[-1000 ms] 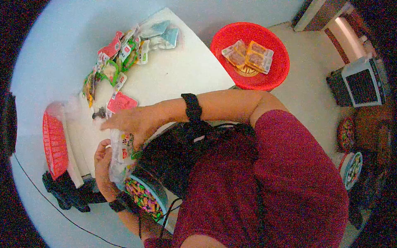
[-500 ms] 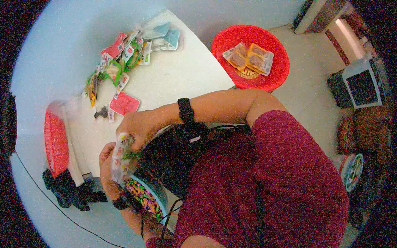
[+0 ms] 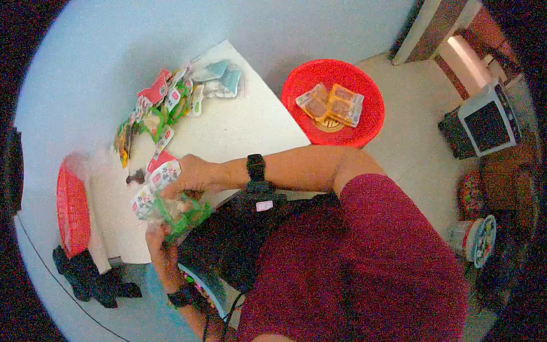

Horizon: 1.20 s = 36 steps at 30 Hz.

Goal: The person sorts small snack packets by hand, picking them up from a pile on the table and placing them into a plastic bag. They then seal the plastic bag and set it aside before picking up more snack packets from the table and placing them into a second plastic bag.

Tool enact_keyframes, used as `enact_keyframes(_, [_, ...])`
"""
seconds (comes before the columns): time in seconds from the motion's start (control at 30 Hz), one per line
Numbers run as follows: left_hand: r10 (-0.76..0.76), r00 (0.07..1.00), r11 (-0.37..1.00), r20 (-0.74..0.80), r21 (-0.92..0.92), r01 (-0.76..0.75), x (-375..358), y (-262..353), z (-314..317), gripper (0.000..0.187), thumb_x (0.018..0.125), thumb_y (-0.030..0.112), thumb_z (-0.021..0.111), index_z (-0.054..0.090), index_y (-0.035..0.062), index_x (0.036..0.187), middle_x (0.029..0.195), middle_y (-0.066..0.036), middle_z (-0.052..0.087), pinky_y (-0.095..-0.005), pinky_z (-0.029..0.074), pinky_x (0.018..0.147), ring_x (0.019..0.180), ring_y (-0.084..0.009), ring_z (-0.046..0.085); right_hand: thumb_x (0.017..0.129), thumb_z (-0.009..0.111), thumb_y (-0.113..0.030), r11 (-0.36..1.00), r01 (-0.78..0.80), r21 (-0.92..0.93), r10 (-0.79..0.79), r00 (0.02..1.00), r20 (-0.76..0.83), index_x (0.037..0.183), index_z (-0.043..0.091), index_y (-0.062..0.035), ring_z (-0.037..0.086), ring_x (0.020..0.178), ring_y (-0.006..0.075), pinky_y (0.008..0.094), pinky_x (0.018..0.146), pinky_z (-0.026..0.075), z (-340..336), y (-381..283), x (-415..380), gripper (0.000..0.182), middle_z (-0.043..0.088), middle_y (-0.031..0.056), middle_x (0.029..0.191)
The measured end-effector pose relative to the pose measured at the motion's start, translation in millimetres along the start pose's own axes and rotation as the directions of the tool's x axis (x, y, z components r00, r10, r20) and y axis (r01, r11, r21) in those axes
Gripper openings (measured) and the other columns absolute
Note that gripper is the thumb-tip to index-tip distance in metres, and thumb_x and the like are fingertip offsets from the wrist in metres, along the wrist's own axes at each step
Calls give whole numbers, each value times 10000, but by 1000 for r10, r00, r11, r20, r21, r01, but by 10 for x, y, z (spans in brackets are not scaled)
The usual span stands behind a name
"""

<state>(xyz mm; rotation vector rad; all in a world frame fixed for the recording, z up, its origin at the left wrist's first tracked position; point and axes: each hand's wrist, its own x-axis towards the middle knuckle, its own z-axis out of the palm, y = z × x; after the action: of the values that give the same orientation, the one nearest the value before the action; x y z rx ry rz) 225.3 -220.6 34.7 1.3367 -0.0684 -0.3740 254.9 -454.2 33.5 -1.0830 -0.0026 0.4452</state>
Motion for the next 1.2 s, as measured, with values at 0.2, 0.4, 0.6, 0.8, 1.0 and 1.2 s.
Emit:
enact_keyframes(0.2, [38,999,999,23,-19,-37,134,49,357,489,827,247,692,483,13,1202,1111,-110,577,-382,513,852,963,-235,605,642,796,-133,884,278,-376,-289,957,27,932,656,-38,584,657,86,251,569,479,-88,-274,-383,337,666,24,824])
enact_keyframes(0.4, [28,975,999,220,39,-38,369,-71,1002,519,873,370,641,487,15,1219,1159,-137,572,-387,527,809,1015,-255,604,790,699,-139,884,258,-391,-333,933,-139,1155,557,-7,594,869,108,282,804,509,-955,-758,-998,413,627,29,1025])
enact_keyframes(0.6, [166,976,898,138,388,-208,482,-518,747,327,953,269,538,582,-18,1102,1027,-132,628,-308,531,727,858,-198,637,845,646,-114,839,514,-181,-529,688,-496,1175,534,-8,597,985,166,357,885,510,-2070,-970,-1883,363,612,56,1073])
enact_keyframes(0.8, [184,982,906,52,377,-190,503,-592,721,241,957,192,532,612,-17,1047,926,-101,648,-266,522,663,757,-140,618,850,630,-70,896,441,-47,-344,623,-702,1190,530,2,592,1044,227,402,923,500,-3390,-11,-2014,361,603,96,1151])
enact_keyframes(1.0, [187,982,894,32,408,-183,482,-598,736,217,947,176,551,622,-10,1033,917,-87,647,-251,518,657,746,-123,611,845,637,-71,916,341,214,-102,711,-695,1200,520,-4,583,1064,265,452,920,502,-3613,647,-1666,380,588,116,1176])
enact_keyframes(1.2, [180,984,894,-2,418,-162,483,-595,771,190,926,142,579,627,-23,1005,888,-77,643,-238,508,654,728,-110,607,862,624,-98,941,6,338,229,724,-651,1192,524,-8,588,1047,216,374,918,488,-4015,1443,-1642,356,609,102,1138])
